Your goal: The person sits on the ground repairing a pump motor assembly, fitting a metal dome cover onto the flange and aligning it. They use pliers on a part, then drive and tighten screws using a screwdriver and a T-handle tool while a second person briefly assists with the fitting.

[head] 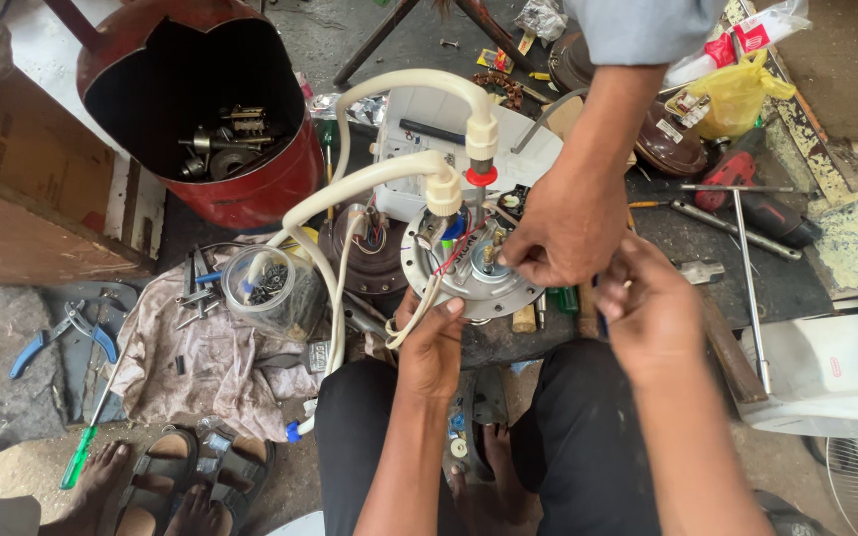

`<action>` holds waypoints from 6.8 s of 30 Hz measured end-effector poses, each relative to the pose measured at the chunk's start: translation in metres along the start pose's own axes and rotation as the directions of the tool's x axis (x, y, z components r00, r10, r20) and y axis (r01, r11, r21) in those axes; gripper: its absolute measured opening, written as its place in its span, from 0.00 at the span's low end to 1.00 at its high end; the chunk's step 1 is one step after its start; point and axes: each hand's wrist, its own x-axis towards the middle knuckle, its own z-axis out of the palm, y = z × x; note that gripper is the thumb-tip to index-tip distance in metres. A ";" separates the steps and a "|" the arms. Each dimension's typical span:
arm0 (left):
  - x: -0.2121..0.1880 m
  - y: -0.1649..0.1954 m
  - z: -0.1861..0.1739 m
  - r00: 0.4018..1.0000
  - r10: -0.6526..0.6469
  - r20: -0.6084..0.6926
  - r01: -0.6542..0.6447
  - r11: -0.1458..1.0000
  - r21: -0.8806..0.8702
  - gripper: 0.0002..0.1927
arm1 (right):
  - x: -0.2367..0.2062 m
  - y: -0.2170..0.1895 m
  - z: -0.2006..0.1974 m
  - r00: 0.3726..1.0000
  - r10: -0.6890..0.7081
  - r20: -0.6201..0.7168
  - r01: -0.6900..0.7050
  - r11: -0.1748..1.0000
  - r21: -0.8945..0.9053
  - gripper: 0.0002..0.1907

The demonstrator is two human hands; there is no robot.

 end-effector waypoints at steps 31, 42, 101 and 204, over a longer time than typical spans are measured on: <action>-0.003 0.003 -0.005 1.000 0.015 0.021 -0.014 0.999 -0.047 0.24 | -0.061 0.108 -0.083 0.860 0.099 0.500 0.506 -0.280 -0.816 0.28; -0.008 0.005 -0.007 1.000 0.026 -0.017 -0.027 0.998 -0.058 0.25 | -0.062 0.107 -0.081 0.840 0.087 0.536 0.536 -0.295 -0.791 0.28; -0.004 0.021 -0.020 1.000 0.009 -0.001 -0.009 0.992 0.124 0.31 | -0.066 0.091 -0.067 0.989 0.079 -0.129 -0.131 0.873 -0.469 0.06; -0.009 0.023 0.009 0.997 -0.041 0.062 0.029 0.981 0.190 0.23 | -0.040 0.105 0.010 0.985 -0.053 0.166 0.174 0.352 -0.920 0.15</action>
